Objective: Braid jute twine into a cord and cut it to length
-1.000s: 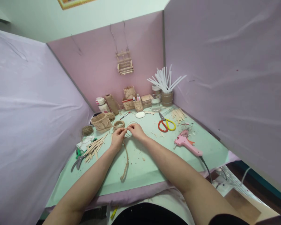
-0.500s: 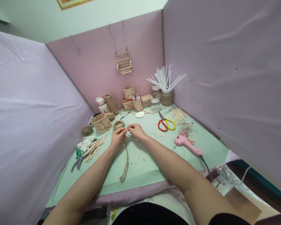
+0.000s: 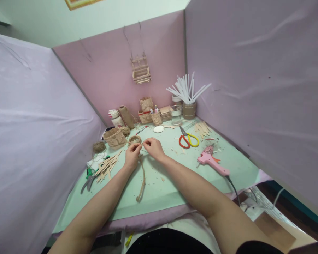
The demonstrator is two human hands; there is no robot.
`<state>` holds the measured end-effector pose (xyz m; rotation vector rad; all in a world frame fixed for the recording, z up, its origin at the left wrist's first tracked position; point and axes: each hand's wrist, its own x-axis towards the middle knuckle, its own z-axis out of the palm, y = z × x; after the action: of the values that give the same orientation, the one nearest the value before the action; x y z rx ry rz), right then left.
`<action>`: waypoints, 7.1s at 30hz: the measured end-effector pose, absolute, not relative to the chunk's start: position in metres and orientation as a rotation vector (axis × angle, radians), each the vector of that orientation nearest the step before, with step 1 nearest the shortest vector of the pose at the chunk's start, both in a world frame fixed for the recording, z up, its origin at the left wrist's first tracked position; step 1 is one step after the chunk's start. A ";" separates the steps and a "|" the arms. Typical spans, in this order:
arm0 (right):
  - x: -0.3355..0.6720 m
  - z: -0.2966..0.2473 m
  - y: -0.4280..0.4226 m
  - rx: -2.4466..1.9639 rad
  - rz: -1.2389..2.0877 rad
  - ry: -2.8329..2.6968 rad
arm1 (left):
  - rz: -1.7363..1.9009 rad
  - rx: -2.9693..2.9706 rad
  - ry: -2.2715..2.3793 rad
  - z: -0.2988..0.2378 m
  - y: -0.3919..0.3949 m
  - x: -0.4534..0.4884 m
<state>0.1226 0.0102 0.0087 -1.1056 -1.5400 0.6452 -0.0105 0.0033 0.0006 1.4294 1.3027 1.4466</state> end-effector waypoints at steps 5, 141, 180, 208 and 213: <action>0.123 0.005 0.015 -1.123 0.872 -1.440 | 1.497 1.690 1.289 0.004 0.001 -0.011; 0.129 0.010 0.010 -0.971 0.509 -1.696 | 1.343 1.796 1.376 0.003 0.003 -0.009; 0.126 0.008 0.018 -1.010 1.111 -1.440 | 1.291 1.287 1.298 0.003 0.004 -0.007; 0.125 0.007 0.014 -1.135 0.712 -1.595 | 1.361 1.112 1.107 0.002 0.009 -0.008; 0.126 0.007 0.014 -1.131 0.659 -1.602 | 1.401 1.250 1.195 0.000 0.007 -0.009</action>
<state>0.1263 0.0137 0.0075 -1.1306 -1.6022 0.6587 -0.0090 0.0065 -0.0002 1.2498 1.1953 1.4007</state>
